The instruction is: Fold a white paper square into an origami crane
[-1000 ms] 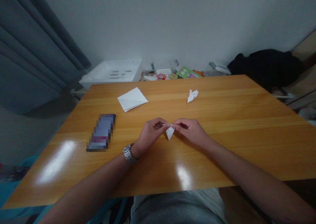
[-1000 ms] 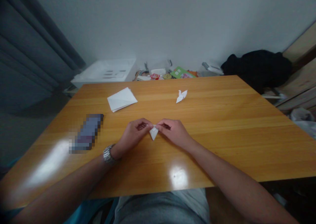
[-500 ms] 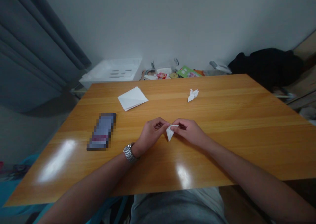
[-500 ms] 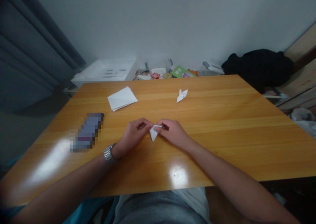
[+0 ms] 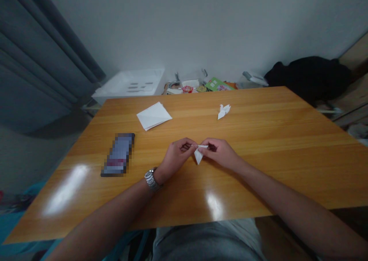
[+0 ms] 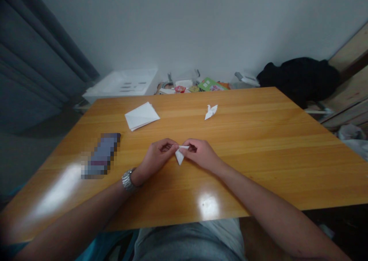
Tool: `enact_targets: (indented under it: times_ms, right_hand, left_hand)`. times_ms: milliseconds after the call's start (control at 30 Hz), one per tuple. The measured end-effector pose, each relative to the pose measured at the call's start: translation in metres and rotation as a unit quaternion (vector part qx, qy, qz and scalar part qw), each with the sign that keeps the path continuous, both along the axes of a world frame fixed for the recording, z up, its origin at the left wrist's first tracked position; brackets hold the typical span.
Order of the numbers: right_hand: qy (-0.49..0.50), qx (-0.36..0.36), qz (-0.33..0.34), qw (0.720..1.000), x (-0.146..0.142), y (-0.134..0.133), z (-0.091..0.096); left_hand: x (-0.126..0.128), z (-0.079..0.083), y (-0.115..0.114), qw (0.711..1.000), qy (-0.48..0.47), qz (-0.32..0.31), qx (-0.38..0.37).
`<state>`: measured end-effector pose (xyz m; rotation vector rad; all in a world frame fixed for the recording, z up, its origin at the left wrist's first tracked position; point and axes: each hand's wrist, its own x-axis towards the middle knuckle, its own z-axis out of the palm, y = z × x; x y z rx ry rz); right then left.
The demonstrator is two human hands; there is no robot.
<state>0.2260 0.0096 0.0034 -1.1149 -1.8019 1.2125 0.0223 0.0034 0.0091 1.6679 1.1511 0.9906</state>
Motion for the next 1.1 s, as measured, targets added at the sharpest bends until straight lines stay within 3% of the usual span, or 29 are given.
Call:
enact_targets:
  times_ms: [467,700,933,1100]
  right_hand:
    - [0.018,-0.008,0.028,0.999,0.005,0.005,-0.002]
    - [0.028,0.023,-0.023,0.999,0.006,0.006,-0.004]
    - [-0.016,0.046,-0.021,0.999,0.007,0.009,-0.008]
    - [-0.027,0.039,-0.028,0.998,0.009,0.014,-0.013]
  left_hand:
    - [-0.001,0.002,0.001,0.999,0.03,0.005,0.021]
    - [-0.003,-0.004,0.004,0.999,0.025,0.01,0.021]
    - [-0.003,-0.007,0.006,0.999,0.036,-0.004,0.008]
    - [-0.007,-0.006,0.006,0.993,0.113,-0.01,0.031]
